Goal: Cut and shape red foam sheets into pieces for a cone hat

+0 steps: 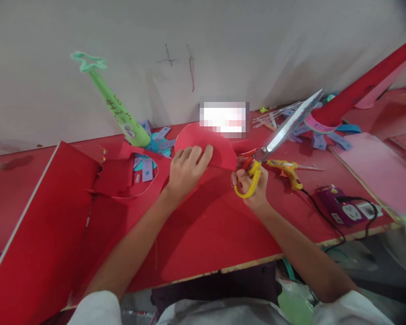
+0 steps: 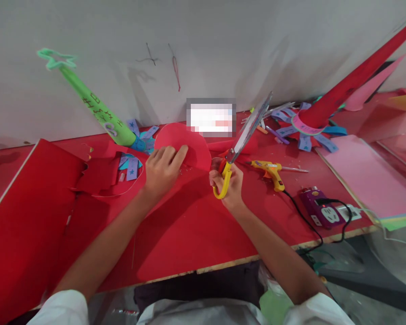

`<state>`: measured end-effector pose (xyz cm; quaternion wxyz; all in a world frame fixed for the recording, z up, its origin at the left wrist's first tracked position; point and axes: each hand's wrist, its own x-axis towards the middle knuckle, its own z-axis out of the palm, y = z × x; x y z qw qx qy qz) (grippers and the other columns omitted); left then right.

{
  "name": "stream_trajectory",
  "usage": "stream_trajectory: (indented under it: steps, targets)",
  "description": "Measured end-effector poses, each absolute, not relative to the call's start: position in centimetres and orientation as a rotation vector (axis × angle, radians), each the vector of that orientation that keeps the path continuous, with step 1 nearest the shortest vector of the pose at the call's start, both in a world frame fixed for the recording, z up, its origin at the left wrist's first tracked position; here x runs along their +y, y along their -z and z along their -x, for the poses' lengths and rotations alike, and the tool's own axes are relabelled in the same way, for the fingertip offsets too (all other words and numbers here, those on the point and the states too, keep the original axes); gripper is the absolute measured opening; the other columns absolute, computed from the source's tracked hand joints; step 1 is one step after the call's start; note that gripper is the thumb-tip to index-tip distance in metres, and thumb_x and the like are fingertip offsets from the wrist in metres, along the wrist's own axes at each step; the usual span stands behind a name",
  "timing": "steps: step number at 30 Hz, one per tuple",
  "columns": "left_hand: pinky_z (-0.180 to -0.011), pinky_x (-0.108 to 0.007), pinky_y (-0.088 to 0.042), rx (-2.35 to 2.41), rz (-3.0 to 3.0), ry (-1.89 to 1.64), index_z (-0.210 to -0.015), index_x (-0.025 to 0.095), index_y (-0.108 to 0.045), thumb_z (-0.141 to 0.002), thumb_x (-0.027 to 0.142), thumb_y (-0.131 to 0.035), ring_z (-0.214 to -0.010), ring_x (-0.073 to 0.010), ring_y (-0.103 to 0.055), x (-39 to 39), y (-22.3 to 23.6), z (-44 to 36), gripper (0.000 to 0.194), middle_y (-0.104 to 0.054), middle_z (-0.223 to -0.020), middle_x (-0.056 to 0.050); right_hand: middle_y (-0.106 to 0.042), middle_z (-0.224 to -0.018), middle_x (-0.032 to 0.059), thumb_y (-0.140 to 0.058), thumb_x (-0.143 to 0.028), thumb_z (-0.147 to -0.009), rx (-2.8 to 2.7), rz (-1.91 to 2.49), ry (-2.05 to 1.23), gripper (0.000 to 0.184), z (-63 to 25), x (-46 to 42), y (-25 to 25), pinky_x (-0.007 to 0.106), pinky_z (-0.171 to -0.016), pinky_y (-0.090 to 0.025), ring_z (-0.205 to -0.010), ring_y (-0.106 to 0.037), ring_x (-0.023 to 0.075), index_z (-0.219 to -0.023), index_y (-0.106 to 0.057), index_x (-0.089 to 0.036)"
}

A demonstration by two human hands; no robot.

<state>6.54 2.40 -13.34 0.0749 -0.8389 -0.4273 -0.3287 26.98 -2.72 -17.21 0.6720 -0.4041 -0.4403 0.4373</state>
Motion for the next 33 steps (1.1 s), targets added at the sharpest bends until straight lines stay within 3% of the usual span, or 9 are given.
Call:
stream_trajectory:
  steps: [5, 10, 12, 14, 16, 19, 23, 28, 33]
  targets:
    - [-0.075, -0.037, -0.047, -1.092, 2.383, 0.852, -0.136, 0.024, -0.070, -0.111, 0.017, -0.043, -0.081, -0.0221, -0.069, 2.5, 13.7, -6.3, 0.037, -0.069, -0.087, -0.009, -0.054, -0.057, -0.0095, -0.094, -0.052, -0.078, -0.953, 1.048, -0.964, 0.043, -26.8, -2.8, 16.6, 0.023, -0.042, -0.039, -0.044, -0.048, 0.0088, -0.093, -0.066, -0.023]
    - [-0.089, -0.035, -0.050, -0.721, 2.509, 0.833, -0.145, 0.038, -0.063, -0.106, 0.016, -0.058, -0.095, -0.0176, -0.073, 1.7, 14.1, -6.6, 0.045, -0.077, -0.107, -0.005, -0.056, -0.063, -0.0074, -0.095, -0.051, -0.075, -0.930, 1.111, -0.860, 0.043, -26.8, -2.7, 16.1, 0.024, -0.041, -0.036, -0.045, -0.046, 0.0083, -0.088, -0.064, -0.023]
    - [-0.086, -0.032, -0.050, -0.488, 2.661, 0.841, -0.130, 0.039, -0.070, -0.104, 0.018, -0.062, -0.089, -0.0144, -0.071, 0.9, 14.7, -7.4, 0.034, -0.078, -0.105, -0.001, -0.055, -0.061, -0.0076, -0.094, -0.051, -0.077, -0.938, 1.136, -0.813, 0.043, -27.0, -2.6, 16.1, 0.024, -0.042, -0.035, -0.045, -0.045, 0.0086, -0.088, -0.064, -0.023]
    - [-0.076, -0.031, -0.047, -0.396, 2.857, 0.819, -0.104, 0.030, -0.074, -0.105, 0.021, -0.061, -0.077, -0.0135, -0.066, 0.1, 15.5, -8.6, 0.016, -0.077, -0.091, -0.001, -0.053, -0.056, -0.0085, -0.093, -0.050, -0.078, -0.939, 1.157, -0.805, 0.041, -27.2, -2.5, 16.1, 0.023, -0.041, -0.034, -0.044, -0.044, 0.0086, -0.088, -0.064, -0.022]
    - [-0.068, -0.031, -0.043, -0.661, 3.015, 0.840, -0.084, 0.022, -0.068, -0.109, 0.036, -0.057, -0.069, -0.0149, -0.062, -0.4, 16.4, -9.9, 0.031, -0.071, -0.079, -0.003, -0.052, -0.054, -0.0091, -0.092, -0.049, -0.081, -0.933, 1.153, -0.813, 0.039, -27.3, -2.5, 16.2, 0.023, -0.039, -0.032, -0.042, -0.043, 0.0080, -0.087, -0.064, -0.022]
    - [-0.063, -0.029, -0.042, -1.289, 3.233, 1.116, -0.085, 0.018, -0.065, -0.108, 0.059, -0.054, -0.067, -0.0156, -0.060, -0.4, 17.0, -11.2, 0.047, -0.068, -0.078, -0.004, -0.053, -0.055, -0.0088, -0.090, -0.049, -0.083, -0.907, 1.114, -0.811, 0.038, -27.3, -2.5, 16.1, 0.023, -0.039, -0.034, -0.041, -0.043, 0.0078, -0.087, -0.064, -0.022]
    - [-0.066, -0.028, -0.046, -1.752, 3.271, 1.858, -0.089, 0.019, -0.067, -0.092, 0.076, -0.066, -0.072, -0.0153, -0.061, 0.4, 16.3, -11.5, 0.057, -0.068, -0.081, -0.003, -0.052, -0.056, -0.0085, -0.091, -0.053, -0.081, -0.936, 1.089, -0.842, 0.042, -27.1, -2.6, 15.9, 0.023, -0.038, -0.036, -0.042, -0.044, 0.0084, -0.084, -0.061, -0.024]
    - [-0.069, -0.028, -0.052, -1.924, 2.917, 2.585, -0.087, 0.020, -0.070, -0.077, 0.066, -0.088, -0.078, -0.0162, -0.066, 0.6, 14.9, -11.6, 0.050, -0.071, -0.081, -0.003, -0.054, -0.057, -0.0076, -0.093, -0.051, -0.079, -1.006, 1.057, -0.921, 0.043, -26.7, -2.8, 16.1, 0.023, -0.041, -0.039, -0.044, -0.046, 0.0085, -0.081, -0.061, -0.023]
    - [-0.060, -0.024, -0.048, -2.032, 2.601, 2.827, -0.071, 0.021, -0.061, -0.071, 0.051, -0.097, -0.063, -0.0113, -0.059, 1.0, 13.2, -11.3, 0.047, -0.059, -0.063, 0.004, -0.056, -0.061, -0.0064, -0.089, -0.052, -0.085, -1.041, 0.956, -0.979, 0.039, -26.7, -3.0, 17.0, 0.023, -0.044, -0.038, -0.047, -0.049, 0.0091, -0.086, -0.063, -0.023]
